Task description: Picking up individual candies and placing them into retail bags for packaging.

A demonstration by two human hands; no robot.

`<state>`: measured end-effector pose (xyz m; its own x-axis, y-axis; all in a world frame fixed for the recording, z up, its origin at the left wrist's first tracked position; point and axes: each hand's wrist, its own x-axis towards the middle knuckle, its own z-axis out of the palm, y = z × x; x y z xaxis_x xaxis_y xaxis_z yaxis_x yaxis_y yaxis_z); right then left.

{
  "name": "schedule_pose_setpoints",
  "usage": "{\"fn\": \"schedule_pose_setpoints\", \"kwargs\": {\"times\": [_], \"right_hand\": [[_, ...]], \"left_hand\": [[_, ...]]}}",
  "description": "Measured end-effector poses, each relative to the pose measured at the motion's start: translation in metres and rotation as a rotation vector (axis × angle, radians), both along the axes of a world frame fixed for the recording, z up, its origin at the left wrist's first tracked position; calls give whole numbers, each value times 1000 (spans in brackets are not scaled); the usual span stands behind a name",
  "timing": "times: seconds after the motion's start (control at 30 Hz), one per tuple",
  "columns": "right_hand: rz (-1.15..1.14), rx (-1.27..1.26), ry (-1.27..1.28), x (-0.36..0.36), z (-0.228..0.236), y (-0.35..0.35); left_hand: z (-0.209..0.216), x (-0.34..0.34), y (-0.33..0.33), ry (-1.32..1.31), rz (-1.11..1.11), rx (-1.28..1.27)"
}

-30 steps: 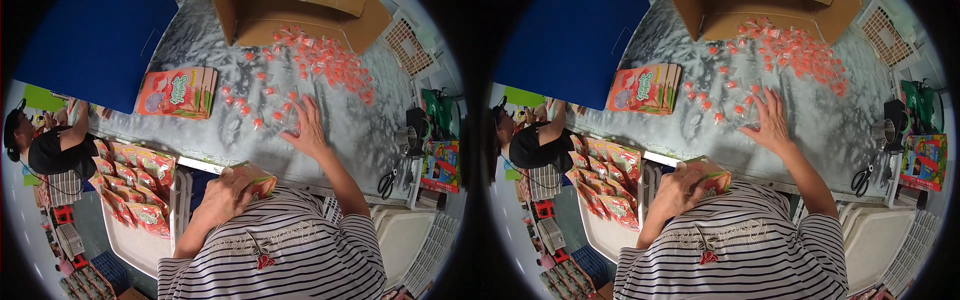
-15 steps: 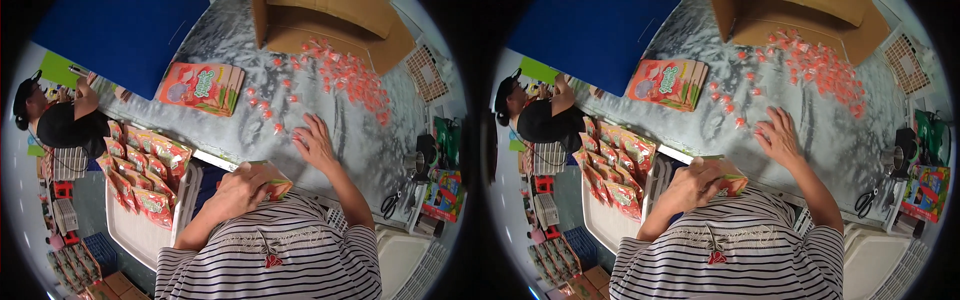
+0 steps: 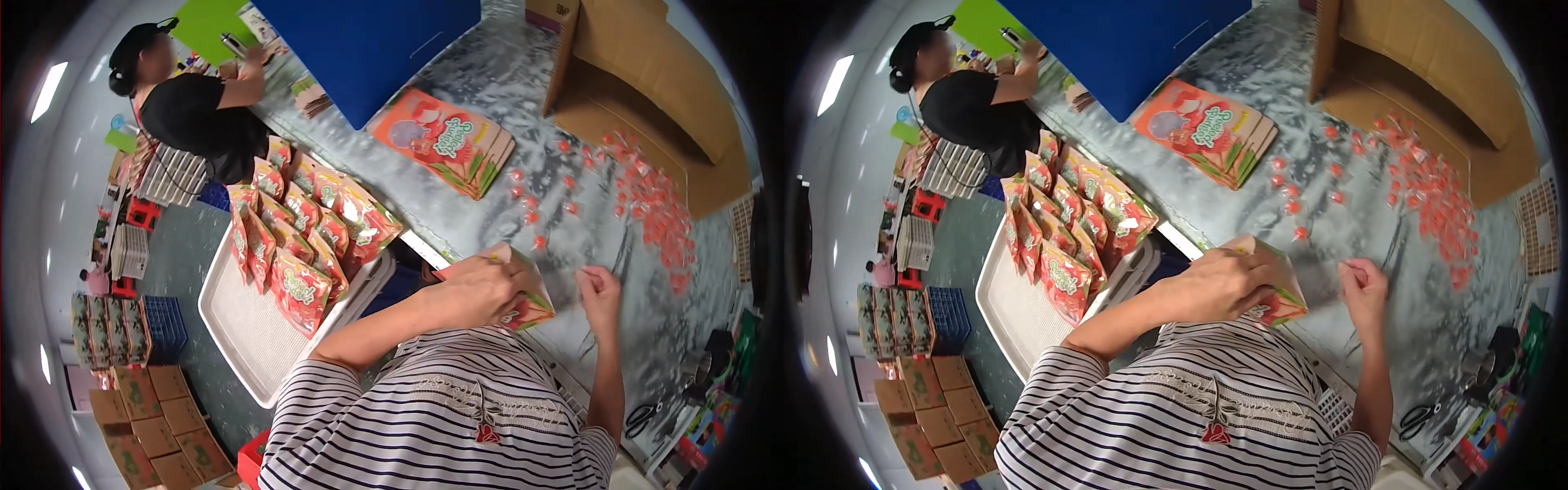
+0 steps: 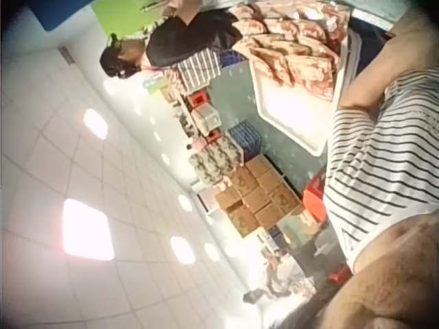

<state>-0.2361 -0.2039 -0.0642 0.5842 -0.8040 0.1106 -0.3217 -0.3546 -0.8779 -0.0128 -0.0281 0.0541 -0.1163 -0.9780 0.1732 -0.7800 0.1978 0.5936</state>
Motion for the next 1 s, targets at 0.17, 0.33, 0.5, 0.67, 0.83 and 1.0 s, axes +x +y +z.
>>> {"fn": "schedule_pose_setpoints", "kwargs": {"times": [0.17,0.33,0.5,0.67,0.83,1.0], "right_hand": [[267,615,-99,39,107,40],[578,61,420,57,118,34],[550,-61,507,68,103,25],[148,1092,183,70,86,26],[84,1297,75,64,86,28],[236,1480,5,62,78,7]], "left_hand": [[0,-7,-4,-101,-56,83],[-6,-22,-7,30,-177,-95],[-13,-36,-12,-75,-204,-148],[-25,-42,-14,-118,-166,-238],[-24,-38,-17,73,-169,-172],[-13,-21,-21,133,-243,-211]]}}
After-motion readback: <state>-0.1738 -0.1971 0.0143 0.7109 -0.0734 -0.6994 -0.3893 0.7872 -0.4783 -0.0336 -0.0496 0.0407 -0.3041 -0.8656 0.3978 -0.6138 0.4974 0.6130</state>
